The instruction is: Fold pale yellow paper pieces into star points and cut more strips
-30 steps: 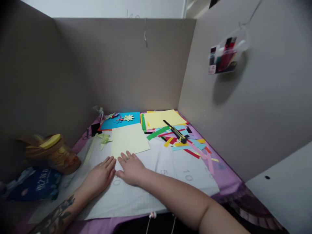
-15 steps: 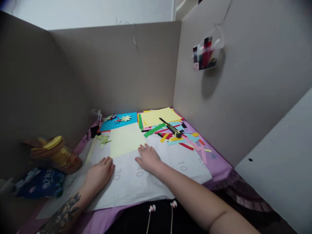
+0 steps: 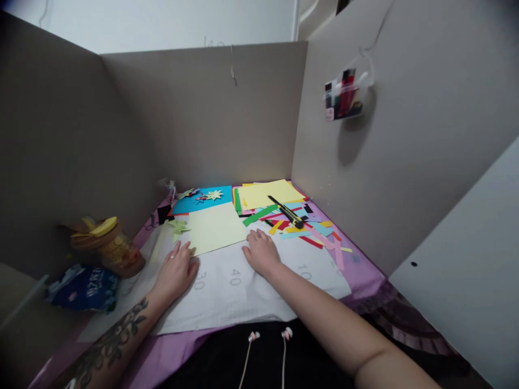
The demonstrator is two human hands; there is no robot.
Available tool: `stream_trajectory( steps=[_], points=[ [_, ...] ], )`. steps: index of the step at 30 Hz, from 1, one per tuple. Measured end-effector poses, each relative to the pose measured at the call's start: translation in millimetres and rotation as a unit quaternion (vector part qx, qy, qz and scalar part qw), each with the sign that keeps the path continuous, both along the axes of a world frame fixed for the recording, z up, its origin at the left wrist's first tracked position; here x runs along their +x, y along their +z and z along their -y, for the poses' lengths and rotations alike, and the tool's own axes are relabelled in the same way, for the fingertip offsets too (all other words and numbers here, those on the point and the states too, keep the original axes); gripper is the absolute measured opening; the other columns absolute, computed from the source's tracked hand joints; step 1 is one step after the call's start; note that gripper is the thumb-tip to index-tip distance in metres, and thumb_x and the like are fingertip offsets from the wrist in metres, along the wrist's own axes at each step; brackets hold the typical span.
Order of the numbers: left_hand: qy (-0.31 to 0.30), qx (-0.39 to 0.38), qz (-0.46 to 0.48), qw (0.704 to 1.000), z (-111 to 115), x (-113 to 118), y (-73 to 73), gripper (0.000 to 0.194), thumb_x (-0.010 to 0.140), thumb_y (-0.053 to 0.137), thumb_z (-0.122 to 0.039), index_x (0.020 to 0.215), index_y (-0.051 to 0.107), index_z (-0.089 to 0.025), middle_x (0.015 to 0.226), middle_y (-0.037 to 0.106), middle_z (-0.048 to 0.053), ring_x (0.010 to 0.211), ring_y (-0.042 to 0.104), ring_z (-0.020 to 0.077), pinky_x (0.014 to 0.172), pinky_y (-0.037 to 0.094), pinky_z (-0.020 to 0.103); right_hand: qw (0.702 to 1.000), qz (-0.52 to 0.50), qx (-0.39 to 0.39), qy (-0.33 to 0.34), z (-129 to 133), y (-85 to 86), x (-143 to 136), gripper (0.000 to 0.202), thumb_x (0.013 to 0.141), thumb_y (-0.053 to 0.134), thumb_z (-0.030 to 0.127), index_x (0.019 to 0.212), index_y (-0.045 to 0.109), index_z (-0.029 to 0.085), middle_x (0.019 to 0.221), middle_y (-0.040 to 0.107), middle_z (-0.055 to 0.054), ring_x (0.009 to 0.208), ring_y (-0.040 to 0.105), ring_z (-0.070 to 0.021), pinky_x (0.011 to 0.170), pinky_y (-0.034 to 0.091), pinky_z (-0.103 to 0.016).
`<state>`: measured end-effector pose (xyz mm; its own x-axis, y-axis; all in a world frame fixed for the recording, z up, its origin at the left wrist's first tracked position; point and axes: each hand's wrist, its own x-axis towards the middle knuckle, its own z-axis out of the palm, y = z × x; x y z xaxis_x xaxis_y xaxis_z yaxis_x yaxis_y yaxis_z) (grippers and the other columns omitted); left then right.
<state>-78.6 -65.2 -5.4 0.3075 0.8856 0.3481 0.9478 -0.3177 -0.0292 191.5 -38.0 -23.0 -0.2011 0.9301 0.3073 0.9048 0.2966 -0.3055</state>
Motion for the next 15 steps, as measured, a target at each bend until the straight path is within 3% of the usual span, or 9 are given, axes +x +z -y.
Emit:
stream_trajectory(
  steps=[4, 8, 12, 15],
  points=[
    [-0.041, -0.069, 0.054, 0.995, -16, -5, -9.7, 0.043, 0.085, 0.044, -0.032, 0.125, 0.047, -0.014, 0.14, 0.042, 0.014, 0.135, 0.026, 0.0327, 0.103, 0.032, 0.05, 0.996, -0.009, 0.017, 0.09, -5, 3.6, 2, 0.024, 0.087, 0.049, 0.033, 0.088, 0.07, 0.022, 0.141, 0.042, -0.006, 0.135, 0.024, -0.0297, 0.105, 0.021, -0.053],
    [-0.04, -0.116, 0.084, 0.989, -32, -10, -13.5, 0.051, 0.086, 0.043, -0.04, 0.129, 0.044, -0.014, 0.138, 0.045, 0.014, 0.13, 0.035, 0.0293, 0.103, 0.033, 0.045, 0.988, 0.01, 0.011, 0.155, -18, 4.9, 4, 0.024, 0.085, 0.052, 0.035, 0.1, 0.068, 0.024, 0.142, 0.041, -0.006, 0.136, 0.021, -0.0312, 0.104, 0.019, -0.058],
    [-0.04, -0.103, 0.09, 0.99, -42, -8, -6.8, 0.051, 0.082, 0.049, -0.044, 0.125, 0.05, -0.017, 0.131, 0.052, 0.011, 0.122, 0.044, 0.0278, 0.099, 0.036, 0.042, 0.976, 0.038, 0.001, 0.215, -32, 5.0, 4, 0.032, 0.085, 0.051, 0.031, 0.113, 0.061, 0.023, 0.136, 0.048, -0.007, 0.134, 0.026, -0.0311, 0.104, 0.018, -0.061],
    [-0.036, -0.078, 0.09, 0.992, -47, -2, -1.1, 0.049, 0.079, 0.054, -0.045, 0.121, 0.055, -0.021, 0.13, 0.053, 0.01, 0.12, 0.044, 0.0294, 0.098, 0.036, 0.043, 0.966, 0.037, 0.041, 0.252, -39, 3.2, 4, 0.031, 0.085, 0.05, 0.027, 0.112, 0.061, 0.021, 0.129, 0.055, -0.009, 0.131, 0.032, -0.0294, 0.104, 0.02, -0.059]
  ],
)
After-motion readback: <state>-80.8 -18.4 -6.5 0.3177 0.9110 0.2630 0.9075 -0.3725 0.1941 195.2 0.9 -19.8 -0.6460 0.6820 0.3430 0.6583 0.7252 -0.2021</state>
